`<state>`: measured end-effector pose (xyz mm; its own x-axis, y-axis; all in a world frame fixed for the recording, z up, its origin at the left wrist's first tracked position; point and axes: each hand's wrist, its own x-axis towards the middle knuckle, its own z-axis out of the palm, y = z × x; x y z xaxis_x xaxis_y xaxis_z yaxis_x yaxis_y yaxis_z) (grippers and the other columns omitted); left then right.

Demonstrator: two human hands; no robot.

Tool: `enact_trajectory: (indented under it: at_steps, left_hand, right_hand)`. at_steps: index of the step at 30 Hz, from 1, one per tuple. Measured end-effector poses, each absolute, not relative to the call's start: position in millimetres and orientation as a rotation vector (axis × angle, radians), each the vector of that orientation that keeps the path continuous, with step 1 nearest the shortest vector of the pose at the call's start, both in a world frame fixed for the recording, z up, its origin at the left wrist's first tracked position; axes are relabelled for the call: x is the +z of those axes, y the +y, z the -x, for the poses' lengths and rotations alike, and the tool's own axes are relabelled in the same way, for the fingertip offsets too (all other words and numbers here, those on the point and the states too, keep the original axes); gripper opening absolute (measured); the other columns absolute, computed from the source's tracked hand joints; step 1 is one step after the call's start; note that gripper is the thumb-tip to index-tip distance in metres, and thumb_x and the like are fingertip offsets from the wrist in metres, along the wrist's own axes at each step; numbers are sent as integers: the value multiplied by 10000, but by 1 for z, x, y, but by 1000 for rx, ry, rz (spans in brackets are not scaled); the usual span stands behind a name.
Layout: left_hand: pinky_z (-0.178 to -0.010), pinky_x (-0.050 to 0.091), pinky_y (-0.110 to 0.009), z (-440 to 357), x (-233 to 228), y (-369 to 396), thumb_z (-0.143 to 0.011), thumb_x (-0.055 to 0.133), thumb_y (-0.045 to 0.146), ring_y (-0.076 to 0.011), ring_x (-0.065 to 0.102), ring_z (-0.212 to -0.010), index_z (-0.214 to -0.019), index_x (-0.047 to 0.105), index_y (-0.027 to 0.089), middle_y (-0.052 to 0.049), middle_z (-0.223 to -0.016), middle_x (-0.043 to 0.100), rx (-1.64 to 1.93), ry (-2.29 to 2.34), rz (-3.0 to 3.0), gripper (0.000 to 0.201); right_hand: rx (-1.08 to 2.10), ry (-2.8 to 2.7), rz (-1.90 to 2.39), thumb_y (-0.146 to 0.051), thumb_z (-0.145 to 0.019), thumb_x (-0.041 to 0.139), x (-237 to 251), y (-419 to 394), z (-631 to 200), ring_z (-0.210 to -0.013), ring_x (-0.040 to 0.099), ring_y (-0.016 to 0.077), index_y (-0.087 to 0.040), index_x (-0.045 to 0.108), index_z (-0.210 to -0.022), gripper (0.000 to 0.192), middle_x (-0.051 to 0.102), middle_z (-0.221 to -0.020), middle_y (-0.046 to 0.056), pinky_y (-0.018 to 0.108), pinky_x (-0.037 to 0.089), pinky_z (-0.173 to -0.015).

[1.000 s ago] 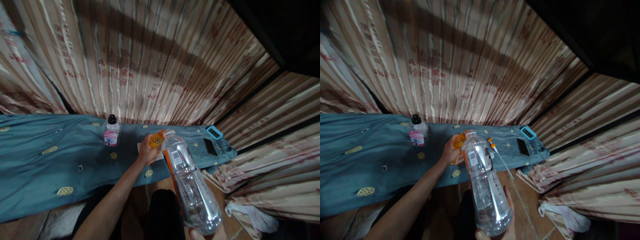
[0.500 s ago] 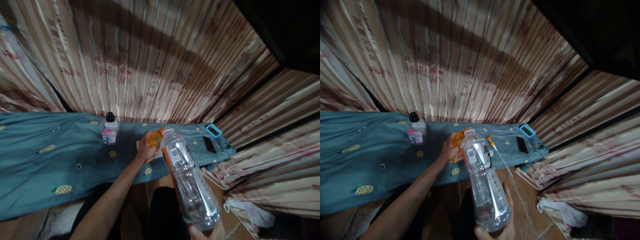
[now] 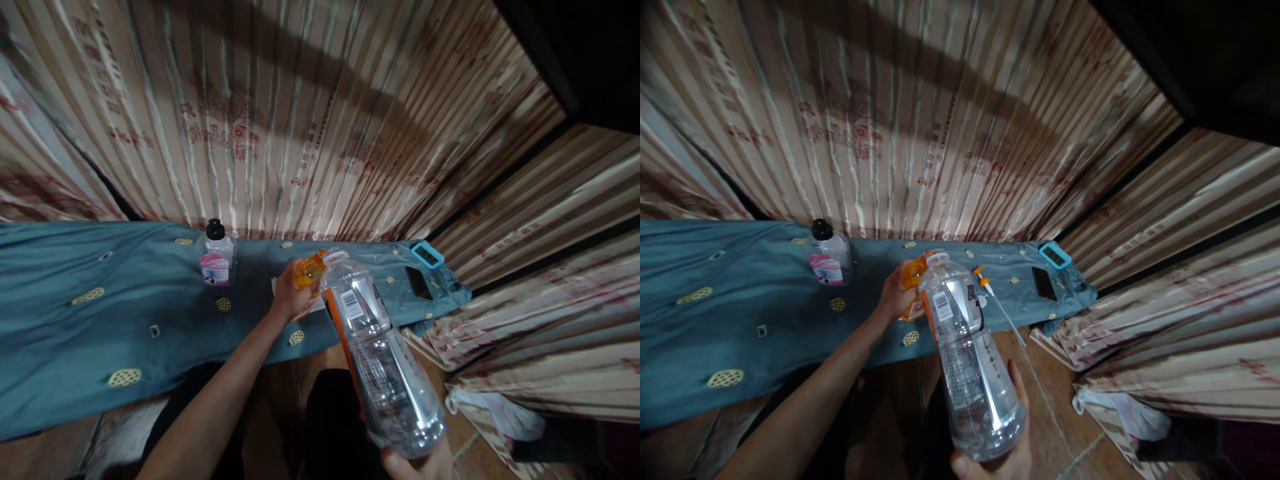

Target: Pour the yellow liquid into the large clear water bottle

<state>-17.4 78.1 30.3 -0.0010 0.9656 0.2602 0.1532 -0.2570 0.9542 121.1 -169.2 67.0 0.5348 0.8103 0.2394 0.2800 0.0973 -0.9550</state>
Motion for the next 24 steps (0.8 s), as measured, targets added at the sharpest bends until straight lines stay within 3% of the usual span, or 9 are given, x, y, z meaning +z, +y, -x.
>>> enact_trajectory:
  at_steps: [5, 11, 16, 21, 24]
  left_hand:
    - [-774, 578, -364, 17, 28, 79, -680, 795, 316, -216, 702, -816, -956, 631, 203, -16, -903, 738, 1357, 1221, -1553, 340]
    - [-799, 578, -374, 18, 29, 80, -682, 786, 278, -224, 708, -850, -969, 629, 210, -25, -938, 743, 1333, 1233, -1584, 334]
    - [-790, 579, -367, 18, 33, 79, -672, 787, 254, -226, 711, -849, -960, 626, 205, -26, -938, 741, 1320, 1242, -1598, 334]
    - [-719, 574, -336, 18, 29, 79, -696, 781, 310, -201, 694, -785, -955, 618, 212, -9, -882, 728, 1373, 1185, -1566, 321]
    - [-708, 569, -328, 18, 27, 79, -686, 777, 290, -199, 693, -786, -955, 617, 212, -7, -872, 724, 1374, 1180, -1569, 322]
  right_hand:
    - [412, -1098, 1506, -697, -812, 722, 70, -170, -123, -1257, 650, 397, -99, 383, -1556, 1012, 628, -1422, 199, 455, 590, -992]
    - [430, -1125, 1469, -669, -826, 727, 72, -170, -120, -1162, 720, 321, -209, 383, -1565, 935, 681, -1374, 121, 374, 623, -930]
    - [430, -1106, 1469, -638, -837, 736, 71, -171, -121, -1200, 695, 354, -152, 366, -1569, 953, 662, -1393, 157, 410, 610, -954]
    - [432, -1119, 1468, -663, -797, 762, 70, -171, -124, -1231, 679, 342, -215, 398, -1561, 957, 656, -1411, 129, 385, 595, -975]
    - [416, -1098, 1489, -686, -782, 760, 71, -170, -123, -1228, 677, 361, -170, 398, -1557, 999, 657, -1400, 154, 409, 593, -974]
